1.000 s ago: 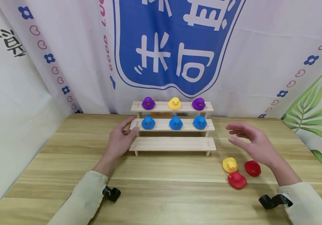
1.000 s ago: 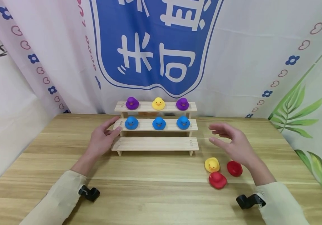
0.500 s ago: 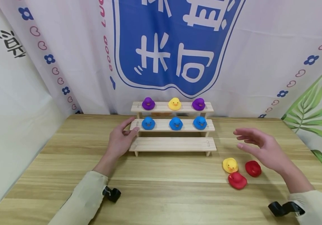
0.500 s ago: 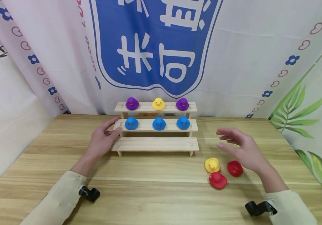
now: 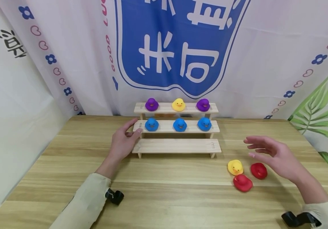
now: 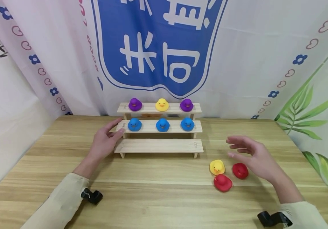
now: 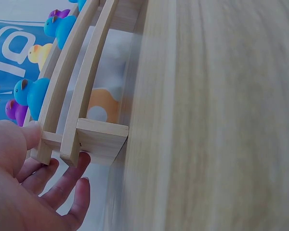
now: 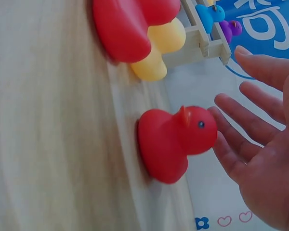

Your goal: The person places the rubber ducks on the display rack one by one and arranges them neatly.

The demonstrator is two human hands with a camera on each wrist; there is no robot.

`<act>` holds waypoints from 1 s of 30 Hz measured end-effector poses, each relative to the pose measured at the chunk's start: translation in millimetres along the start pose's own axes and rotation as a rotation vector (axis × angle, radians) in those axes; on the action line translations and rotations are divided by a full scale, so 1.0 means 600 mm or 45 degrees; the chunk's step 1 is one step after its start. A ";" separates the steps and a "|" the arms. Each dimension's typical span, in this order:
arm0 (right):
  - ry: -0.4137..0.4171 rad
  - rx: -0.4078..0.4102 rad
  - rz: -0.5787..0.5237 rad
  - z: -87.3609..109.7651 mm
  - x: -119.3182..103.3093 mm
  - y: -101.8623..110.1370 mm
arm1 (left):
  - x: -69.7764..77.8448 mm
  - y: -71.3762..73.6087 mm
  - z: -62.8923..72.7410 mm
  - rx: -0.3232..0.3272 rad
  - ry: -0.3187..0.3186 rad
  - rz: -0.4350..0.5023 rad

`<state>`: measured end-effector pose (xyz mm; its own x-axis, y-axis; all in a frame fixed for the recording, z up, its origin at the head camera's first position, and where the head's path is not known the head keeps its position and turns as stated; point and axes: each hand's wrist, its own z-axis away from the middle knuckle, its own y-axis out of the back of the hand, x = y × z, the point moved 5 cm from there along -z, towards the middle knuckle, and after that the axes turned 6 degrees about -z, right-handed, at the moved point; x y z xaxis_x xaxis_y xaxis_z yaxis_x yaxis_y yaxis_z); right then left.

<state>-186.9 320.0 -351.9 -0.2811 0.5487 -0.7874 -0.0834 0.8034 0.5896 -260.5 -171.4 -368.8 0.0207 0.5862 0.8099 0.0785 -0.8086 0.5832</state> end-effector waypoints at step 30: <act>-0.284 -0.265 -0.054 0.053 0.074 0.012 | -0.002 -0.002 -0.003 -0.002 0.027 -0.013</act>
<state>-169.5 357.4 -388.6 -0.0585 0.5717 -0.8184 -0.2913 0.7743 0.5617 -262.5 -171.6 -370.4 -0.0015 0.5934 0.8049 0.0771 -0.8024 0.5917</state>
